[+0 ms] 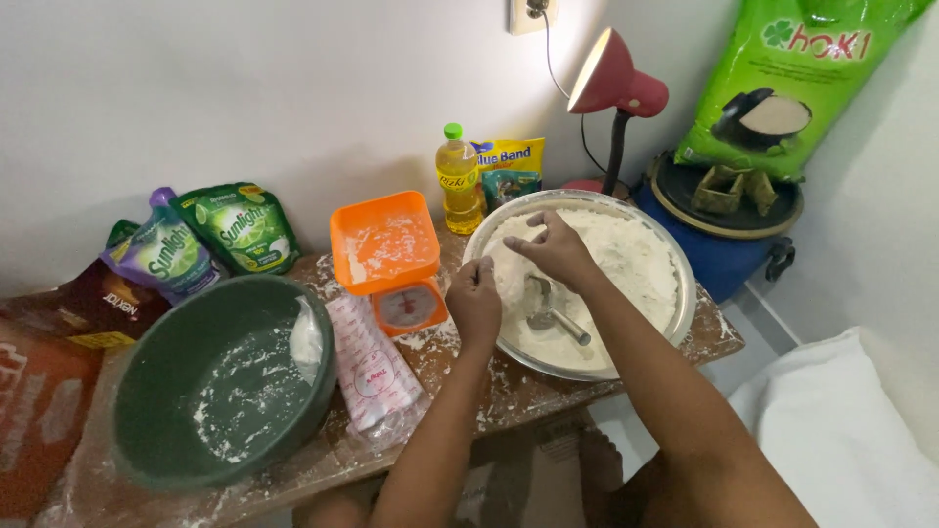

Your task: Measuring and weighing flour from a large bowl into a mixing bowl and small bags using a scale and a scoop.

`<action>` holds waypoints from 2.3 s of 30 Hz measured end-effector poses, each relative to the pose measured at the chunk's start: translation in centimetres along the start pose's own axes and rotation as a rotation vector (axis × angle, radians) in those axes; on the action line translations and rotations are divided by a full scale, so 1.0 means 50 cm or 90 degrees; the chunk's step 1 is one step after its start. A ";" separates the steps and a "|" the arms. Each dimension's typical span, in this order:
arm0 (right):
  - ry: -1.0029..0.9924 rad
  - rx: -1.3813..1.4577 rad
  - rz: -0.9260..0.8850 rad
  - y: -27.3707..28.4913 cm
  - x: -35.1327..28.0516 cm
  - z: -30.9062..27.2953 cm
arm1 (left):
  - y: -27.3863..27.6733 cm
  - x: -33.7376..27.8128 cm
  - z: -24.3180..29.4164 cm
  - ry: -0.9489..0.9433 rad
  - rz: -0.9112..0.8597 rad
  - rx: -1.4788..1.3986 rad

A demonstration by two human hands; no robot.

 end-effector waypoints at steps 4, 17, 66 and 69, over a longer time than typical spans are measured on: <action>-0.051 -0.077 -0.005 -0.015 -0.008 0.013 | -0.008 -0.023 0.006 0.033 0.006 -0.037; 0.090 -0.009 0.026 0.017 -0.053 0.001 | 0.016 -0.009 -0.027 0.013 0.096 -0.009; -0.071 0.422 0.198 0.056 -0.147 0.253 | -0.006 -0.070 0.020 -0.179 0.120 -0.006; -0.069 0.428 0.203 0.069 -0.150 0.253 | -0.005 -0.068 0.014 -0.182 0.141 0.025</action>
Point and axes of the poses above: each hand's wrist, its own x-axis towards the middle knuckle, its own y-axis out of the back of the hand, z = x × y, the point moved 9 cm from there along x, towards the middle knuckle, and after that the axes turned 5 degrees about -z, right-handed, at the moved point
